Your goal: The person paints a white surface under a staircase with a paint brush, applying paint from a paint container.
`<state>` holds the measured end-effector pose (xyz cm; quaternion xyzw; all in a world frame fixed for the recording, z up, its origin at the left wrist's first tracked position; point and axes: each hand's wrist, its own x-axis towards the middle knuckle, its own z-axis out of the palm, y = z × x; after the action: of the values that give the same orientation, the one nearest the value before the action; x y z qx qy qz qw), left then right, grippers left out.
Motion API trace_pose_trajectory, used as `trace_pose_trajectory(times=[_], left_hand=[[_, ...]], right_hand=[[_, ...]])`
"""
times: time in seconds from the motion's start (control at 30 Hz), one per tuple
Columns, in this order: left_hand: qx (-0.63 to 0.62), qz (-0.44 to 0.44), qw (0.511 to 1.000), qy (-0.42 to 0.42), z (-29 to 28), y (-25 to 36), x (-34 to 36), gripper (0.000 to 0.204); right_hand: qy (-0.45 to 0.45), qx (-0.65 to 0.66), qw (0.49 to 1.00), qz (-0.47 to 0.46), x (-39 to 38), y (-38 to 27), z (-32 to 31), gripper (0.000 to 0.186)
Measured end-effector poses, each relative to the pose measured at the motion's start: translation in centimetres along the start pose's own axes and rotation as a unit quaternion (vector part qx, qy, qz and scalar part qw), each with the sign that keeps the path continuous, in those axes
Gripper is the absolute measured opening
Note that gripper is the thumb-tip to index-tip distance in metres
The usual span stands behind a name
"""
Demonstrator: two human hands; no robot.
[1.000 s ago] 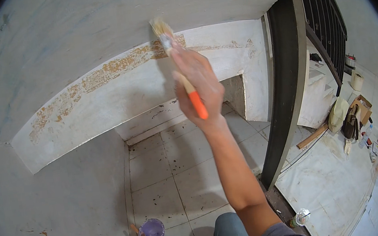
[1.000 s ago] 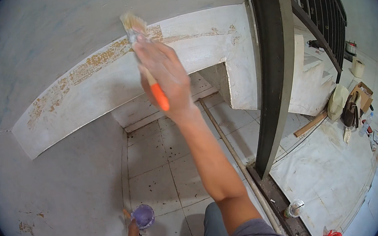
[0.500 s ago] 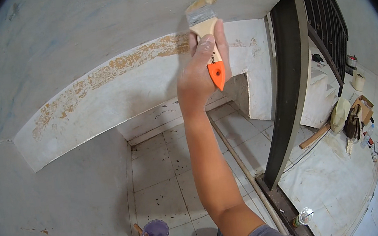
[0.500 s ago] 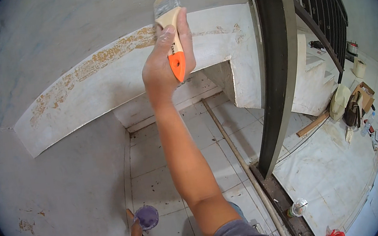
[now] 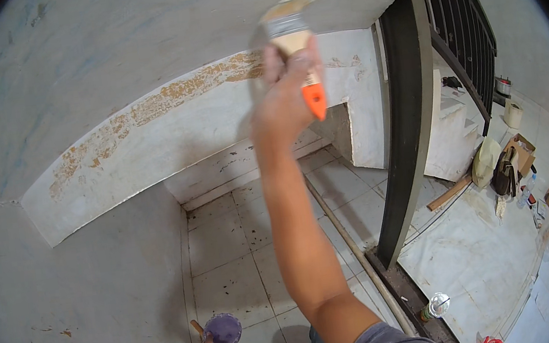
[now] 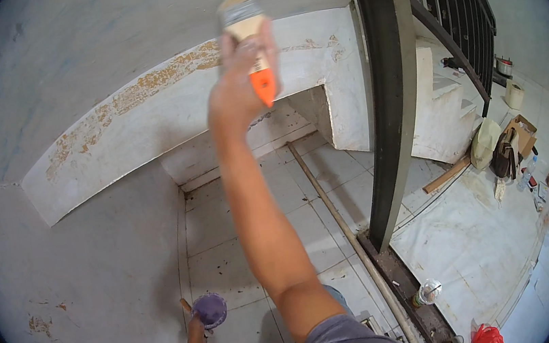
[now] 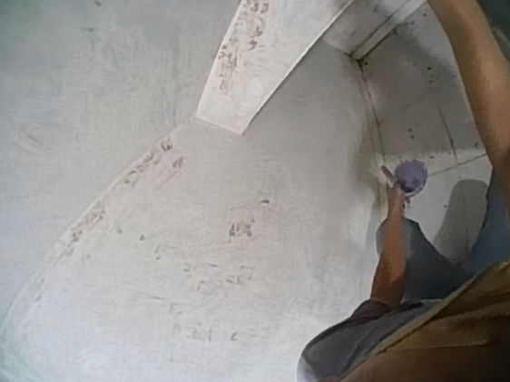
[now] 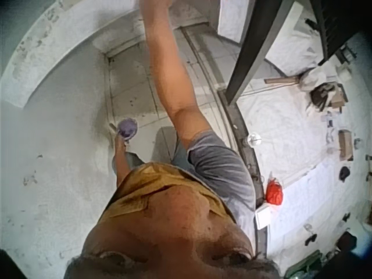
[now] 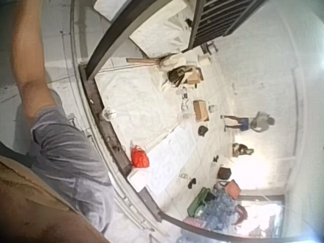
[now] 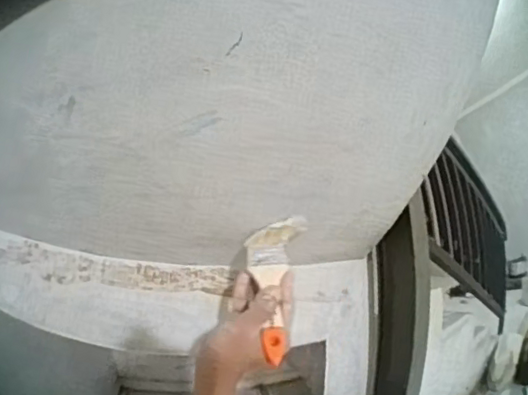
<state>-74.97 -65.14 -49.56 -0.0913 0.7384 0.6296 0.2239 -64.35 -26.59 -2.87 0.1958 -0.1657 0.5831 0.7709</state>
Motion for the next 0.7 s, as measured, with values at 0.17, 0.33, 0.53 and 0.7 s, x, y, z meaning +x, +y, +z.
trace_pose_trajectory(times=[0.17, 0.33, 0.53, 0.7], left_hand=[[0.018, -0.01, 1.0, -0.004, -0.3, -0.5, 1.6, 0.044], [-0.016, -0.026, 1.0, -0.007, -0.4, -2.6, 4.0, 0.044], [-0.016, 0.008, 1.0, -0.016, -0.1, -2.9, 3.8, 0.046], [-0.023, -0.014, 1.0, 0.015, 0.0, -2.1, 3.1, 0.047]], right_hand=[[-0.037, 0.016, 0.989, 0.143, -3.2, -1.8, -1.5, 0.042], [0.014, -0.134, 0.99, -0.033, 0.9, -3.4, -3.1, 0.041], [-0.133, -0.394, 0.811, -0.411, 2.3, 0.6, -2.2, 0.039], [-0.357, -0.287, 0.796, -0.395, -0.2, -0.6, -3.9, 0.035]])
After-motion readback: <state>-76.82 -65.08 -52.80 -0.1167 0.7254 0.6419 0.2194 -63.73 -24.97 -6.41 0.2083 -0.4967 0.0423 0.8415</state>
